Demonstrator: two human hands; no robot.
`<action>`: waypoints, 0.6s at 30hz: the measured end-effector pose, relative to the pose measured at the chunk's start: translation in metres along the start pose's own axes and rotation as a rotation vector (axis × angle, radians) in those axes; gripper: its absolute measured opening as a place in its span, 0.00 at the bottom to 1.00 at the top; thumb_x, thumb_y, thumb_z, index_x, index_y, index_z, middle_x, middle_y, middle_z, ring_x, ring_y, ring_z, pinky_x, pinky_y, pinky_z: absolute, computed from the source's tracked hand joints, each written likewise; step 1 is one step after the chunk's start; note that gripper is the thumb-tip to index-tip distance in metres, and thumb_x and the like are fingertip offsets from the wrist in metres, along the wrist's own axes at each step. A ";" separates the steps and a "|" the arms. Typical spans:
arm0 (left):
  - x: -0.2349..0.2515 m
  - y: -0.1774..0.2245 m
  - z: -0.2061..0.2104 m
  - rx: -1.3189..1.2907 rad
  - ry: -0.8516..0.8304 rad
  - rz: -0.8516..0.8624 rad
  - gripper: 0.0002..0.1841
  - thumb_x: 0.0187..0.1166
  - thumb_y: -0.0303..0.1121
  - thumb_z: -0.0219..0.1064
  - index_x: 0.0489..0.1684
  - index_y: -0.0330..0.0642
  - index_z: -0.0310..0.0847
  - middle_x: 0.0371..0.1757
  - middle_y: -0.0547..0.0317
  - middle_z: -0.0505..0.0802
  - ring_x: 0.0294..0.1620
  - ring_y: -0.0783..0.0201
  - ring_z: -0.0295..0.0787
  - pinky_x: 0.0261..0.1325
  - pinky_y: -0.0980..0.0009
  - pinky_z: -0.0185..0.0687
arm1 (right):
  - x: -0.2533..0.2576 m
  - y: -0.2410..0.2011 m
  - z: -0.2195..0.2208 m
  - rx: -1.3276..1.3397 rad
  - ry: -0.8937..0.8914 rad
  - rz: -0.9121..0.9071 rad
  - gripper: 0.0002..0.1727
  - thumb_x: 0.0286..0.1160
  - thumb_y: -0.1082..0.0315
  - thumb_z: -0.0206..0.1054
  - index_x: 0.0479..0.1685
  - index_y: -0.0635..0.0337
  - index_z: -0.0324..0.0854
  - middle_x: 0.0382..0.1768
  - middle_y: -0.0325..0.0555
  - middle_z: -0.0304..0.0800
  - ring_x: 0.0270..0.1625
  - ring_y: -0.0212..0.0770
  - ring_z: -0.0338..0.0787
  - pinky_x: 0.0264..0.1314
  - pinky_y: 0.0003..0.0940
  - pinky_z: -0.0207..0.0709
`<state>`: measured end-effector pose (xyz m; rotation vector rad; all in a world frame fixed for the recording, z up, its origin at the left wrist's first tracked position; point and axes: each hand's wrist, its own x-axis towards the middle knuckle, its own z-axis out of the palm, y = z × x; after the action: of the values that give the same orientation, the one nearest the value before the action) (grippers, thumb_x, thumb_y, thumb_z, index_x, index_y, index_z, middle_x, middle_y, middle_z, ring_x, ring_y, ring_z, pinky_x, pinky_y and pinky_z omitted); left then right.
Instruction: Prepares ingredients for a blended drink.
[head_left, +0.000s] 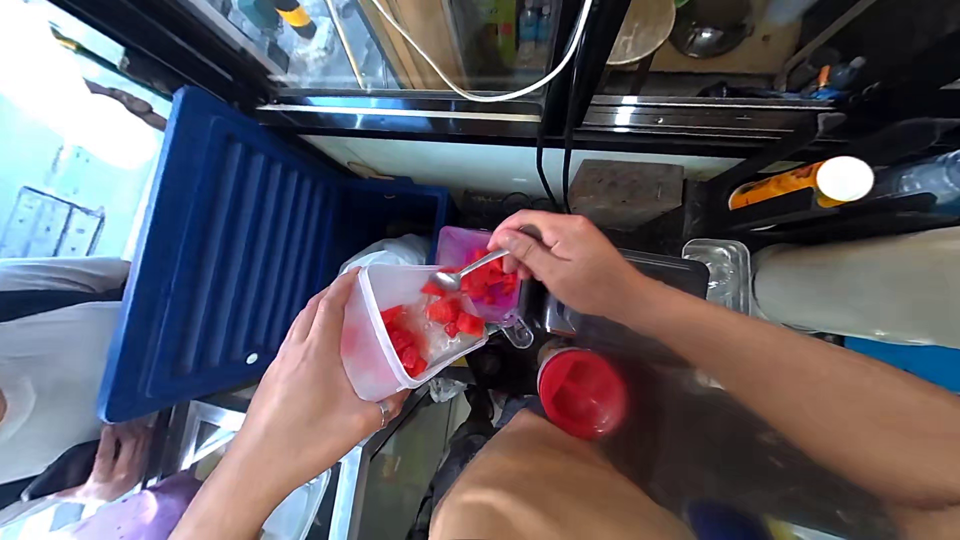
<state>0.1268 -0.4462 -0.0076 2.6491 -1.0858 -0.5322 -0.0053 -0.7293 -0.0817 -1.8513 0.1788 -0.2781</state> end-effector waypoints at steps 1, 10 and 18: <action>0.000 0.000 0.000 0.000 0.004 0.005 0.66 0.35 0.67 0.81 0.92 0.64 0.53 0.79 0.54 0.78 0.73 0.52 0.80 0.66 0.42 0.83 | -0.002 -0.006 -0.008 0.017 0.011 0.003 0.14 0.93 0.62 0.54 0.52 0.55 0.87 0.28 0.33 0.89 0.26 0.28 0.86 0.27 0.23 0.83; 0.000 0.000 -0.001 0.013 -0.006 0.009 0.68 0.34 0.67 0.81 0.92 0.65 0.52 0.80 0.57 0.77 0.75 0.55 0.79 0.67 0.46 0.83 | -0.024 0.014 0.001 0.020 -0.075 0.004 0.14 0.91 0.61 0.56 0.50 0.55 0.88 0.29 0.32 0.90 0.29 0.25 0.87 0.33 0.22 0.84; 0.002 0.007 -0.001 0.063 0.002 0.032 0.68 0.33 0.65 0.82 0.92 0.57 0.54 0.80 0.51 0.77 0.76 0.51 0.78 0.70 0.45 0.80 | 0.000 -0.018 0.083 0.182 -0.188 0.050 0.18 0.93 0.62 0.54 0.55 0.64 0.87 0.36 0.47 0.91 0.38 0.36 0.89 0.47 0.33 0.84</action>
<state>0.1240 -0.4519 -0.0052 2.6802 -1.1617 -0.4973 0.0176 -0.6475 -0.0877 -1.6788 0.0676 -0.0813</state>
